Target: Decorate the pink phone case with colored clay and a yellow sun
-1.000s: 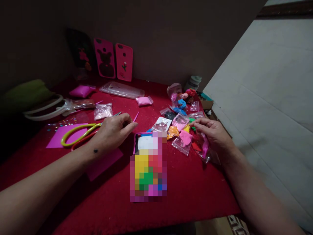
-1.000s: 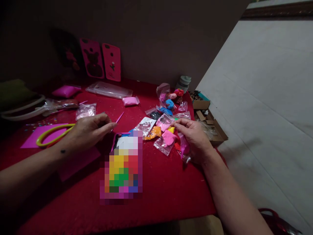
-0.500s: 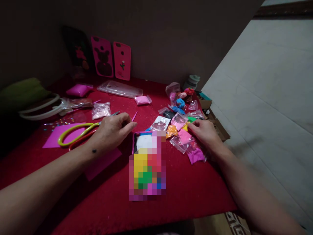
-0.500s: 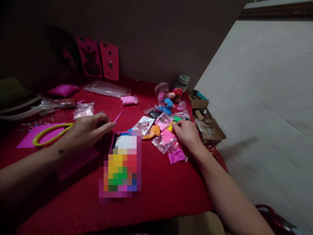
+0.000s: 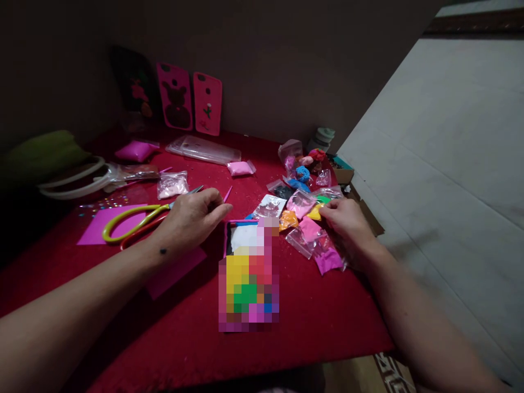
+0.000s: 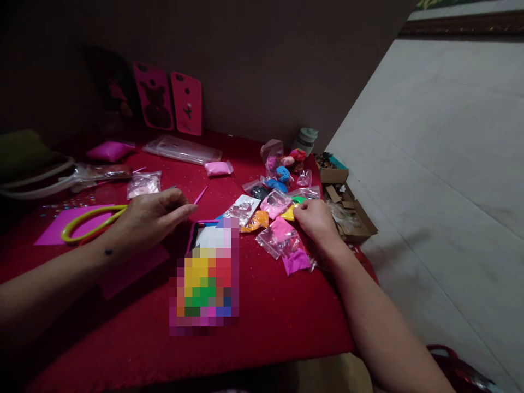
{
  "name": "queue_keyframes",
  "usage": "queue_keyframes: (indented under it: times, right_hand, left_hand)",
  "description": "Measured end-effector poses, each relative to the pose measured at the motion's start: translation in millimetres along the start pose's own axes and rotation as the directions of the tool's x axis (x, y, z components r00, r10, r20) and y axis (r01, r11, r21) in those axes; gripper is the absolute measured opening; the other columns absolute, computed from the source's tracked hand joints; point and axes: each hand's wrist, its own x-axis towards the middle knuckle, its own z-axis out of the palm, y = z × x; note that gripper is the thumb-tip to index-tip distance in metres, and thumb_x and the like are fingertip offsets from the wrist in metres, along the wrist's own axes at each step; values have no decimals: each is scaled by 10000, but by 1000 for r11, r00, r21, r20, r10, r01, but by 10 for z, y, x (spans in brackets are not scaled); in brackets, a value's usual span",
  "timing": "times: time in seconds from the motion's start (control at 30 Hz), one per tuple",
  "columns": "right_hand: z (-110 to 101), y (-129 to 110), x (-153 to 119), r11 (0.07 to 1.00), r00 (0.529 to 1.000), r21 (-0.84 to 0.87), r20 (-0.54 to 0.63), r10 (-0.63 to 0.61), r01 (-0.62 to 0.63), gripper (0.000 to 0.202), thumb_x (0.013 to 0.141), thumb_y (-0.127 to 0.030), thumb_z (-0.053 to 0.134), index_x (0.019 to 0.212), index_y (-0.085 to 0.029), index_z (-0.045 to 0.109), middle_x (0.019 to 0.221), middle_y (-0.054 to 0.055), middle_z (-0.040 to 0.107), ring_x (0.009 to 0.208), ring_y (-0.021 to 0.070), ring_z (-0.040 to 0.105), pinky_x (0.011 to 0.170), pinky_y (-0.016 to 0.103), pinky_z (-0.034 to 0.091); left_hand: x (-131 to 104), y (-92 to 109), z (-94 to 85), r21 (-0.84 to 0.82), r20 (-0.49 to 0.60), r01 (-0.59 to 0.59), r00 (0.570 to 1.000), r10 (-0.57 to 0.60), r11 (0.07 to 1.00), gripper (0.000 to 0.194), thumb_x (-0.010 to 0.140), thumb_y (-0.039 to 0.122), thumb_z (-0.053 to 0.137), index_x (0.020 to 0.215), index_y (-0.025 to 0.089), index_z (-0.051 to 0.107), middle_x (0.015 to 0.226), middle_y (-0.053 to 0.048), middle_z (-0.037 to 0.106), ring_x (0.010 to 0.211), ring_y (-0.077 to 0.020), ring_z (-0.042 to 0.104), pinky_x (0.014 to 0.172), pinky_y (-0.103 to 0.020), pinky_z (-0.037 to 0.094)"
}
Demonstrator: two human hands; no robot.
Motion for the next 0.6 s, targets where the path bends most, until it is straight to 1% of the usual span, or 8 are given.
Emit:
queue_keyframes:
  times: [0.2, 0.27, 0.33, 0.4, 0.47, 0.53, 0.57, 0.6]
  right_hand:
    - [-226, 10, -55, 998, 985, -59, -171, -33, 23, 157, 718, -283, 504, 585, -215, 552, 555, 51, 574, 550, 189, 499, 535, 304, 290]
    - [-268, 21, -66, 997, 971, -75, -238, -30, 12, 139, 732, -273, 493, 608, -221, 526, 569, 50, 555, 573, 193, 487, 563, 312, 299]
    - [-300, 39, -90, 998, 944, -57, -328, -39, 21, 123, 746, -261, 495, 628, -228, 502, 576, 36, 531, 582, 190, 478, 580, 314, 319]
    - [-321, 40, -136, 996, 891, 17, -449, -70, 87, 122, 767, -256, 512, 648, -235, 491, 585, 15, 508, 571, 181, 470, 581, 314, 346]
    - [-326, -7, -211, 969, 833, 145, -546, -88, 198, 135, 797, -252, 524, 668, -240, 485, 605, -3, 497, 553, 170, 469, 566, 314, 368]
    - [-310, -119, -317, 903, 810, 291, -578, -96, 315, 135, 807, -226, 539, 681, -238, 492, 645, -7, 487, 582, 166, 482, 573, 312, 395]
    - [-297, -198, -382, 865, 833, 360, -543, -111, 350, 138, 808, -217, 559, 681, -234, 508, 664, -4, 498, 606, 163, 483, 587, 309, 407]
    - [-283, -288, -454, 816, 868, 442, -477, -137, 372, 135, 813, -221, 577, 687, -231, 528, 675, -5, 508, 605, 155, 480, 582, 302, 410]
  left_hand:
    - [-4, 14, -1, -29, 16, -7, 1000, 8, 1000, 250, 789, 395, 526, 616, 217, 498, 491, 27, 470, 507, -144, 428, 530, -279, 304]
    - [-1, 9, -5, -40, 10, -9, 1000, 9, 999, 251, 791, 389, 531, 612, 218, 491, 487, 29, 467, 504, -142, 425, 525, -277, 306]
    - [6, -3, -11, -62, 2, -8, 1000, 8, 998, 252, 791, 379, 541, 606, 218, 483, 486, 32, 462, 498, -138, 415, 515, -275, 305]
    - [12, -10, -16, -110, -6, 2, 1000, -3, 994, 259, 794, 377, 559, 605, 218, 480, 485, 36, 459, 491, -132, 406, 499, -270, 302]
    - [3, 13, -24, -204, 1, 39, 999, -40, 978, 262, 801, 376, 575, 615, 216, 485, 477, 43, 455, 473, -123, 402, 478, -262, 300]
    - [-38, 87, -34, -350, 61, 107, 994, -92, 930, 228, 815, 358, 579, 657, 205, 516, 480, 49, 466, 449, -110, 409, 458, -250, 301]
    - [-75, 145, -40, -430, 108, 144, 988, -107, 891, 188, 816, 336, 580, 698, 195, 541, 489, 53, 467, 438, -102, 402, 446, -244, 297]
    - [-122, 213, -46, -512, 175, 176, 980, -98, 841, 144, 813, 314, 594, 763, 180, 577, 525, 50, 487, 450, -94, 409, 446, -235, 304]
